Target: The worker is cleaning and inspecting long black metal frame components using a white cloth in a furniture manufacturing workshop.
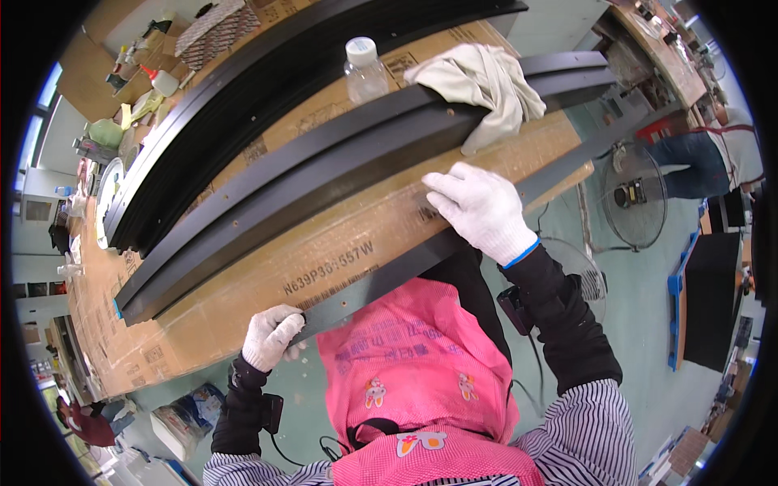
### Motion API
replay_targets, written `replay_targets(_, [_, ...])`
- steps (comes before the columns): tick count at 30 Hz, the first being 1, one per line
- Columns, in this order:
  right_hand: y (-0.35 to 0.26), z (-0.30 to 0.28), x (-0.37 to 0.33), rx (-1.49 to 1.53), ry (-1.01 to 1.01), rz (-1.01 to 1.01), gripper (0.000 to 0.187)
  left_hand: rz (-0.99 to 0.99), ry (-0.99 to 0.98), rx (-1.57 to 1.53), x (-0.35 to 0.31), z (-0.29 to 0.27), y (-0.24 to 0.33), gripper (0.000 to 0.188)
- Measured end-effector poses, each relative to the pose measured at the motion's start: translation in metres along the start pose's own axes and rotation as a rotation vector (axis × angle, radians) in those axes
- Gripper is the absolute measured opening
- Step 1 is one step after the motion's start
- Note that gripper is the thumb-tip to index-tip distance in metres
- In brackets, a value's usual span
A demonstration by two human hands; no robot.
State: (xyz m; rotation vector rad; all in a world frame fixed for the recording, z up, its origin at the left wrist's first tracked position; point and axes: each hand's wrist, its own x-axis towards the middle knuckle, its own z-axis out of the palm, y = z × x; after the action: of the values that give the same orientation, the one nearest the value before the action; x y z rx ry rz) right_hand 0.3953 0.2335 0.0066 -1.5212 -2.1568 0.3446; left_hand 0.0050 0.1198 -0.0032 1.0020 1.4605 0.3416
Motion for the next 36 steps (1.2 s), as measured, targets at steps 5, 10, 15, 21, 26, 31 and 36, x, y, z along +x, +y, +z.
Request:
replay_targets(5, [-0.038,-0.026,0.101,0.005,0.593,-0.163,0.064,0.265,0.274,0.190,0.023,-0.012,0.002,0.025])
replay_targets(10, [-0.012,0.015,0.195,0.346,-0.062,0.078,0.061,0.542,0.470,0.264,0.042,-0.007,-0.020,0.018])
replay_targets(15, [-0.015,0.023,0.219,0.390,0.005,0.114,0.042,0.575,0.462,0.193,0.054,-0.004,-0.024,0.013])
replay_targets(21, [-0.055,-0.027,0.211,0.539,0.277,0.159,0.047,0.606,0.387,0.293,0.037,-0.012,-0.018,0.032])
replay_targets(26, [-0.089,-0.180,0.143,0.877,0.466,0.022,0.034,0.666,0.417,0.473,0.041,-0.008,-0.026,0.043])
replay_targets(31, [-0.073,-0.177,0.012,0.772,0.595,0.156,0.038,0.774,0.417,0.549,0.038,0.006,-0.009,0.041])
replay_targets(36, [-0.023,-0.112,-0.089,0.507,0.287,0.649,0.052,0.610,0.311,0.588,0.027,0.009,0.002,0.047])
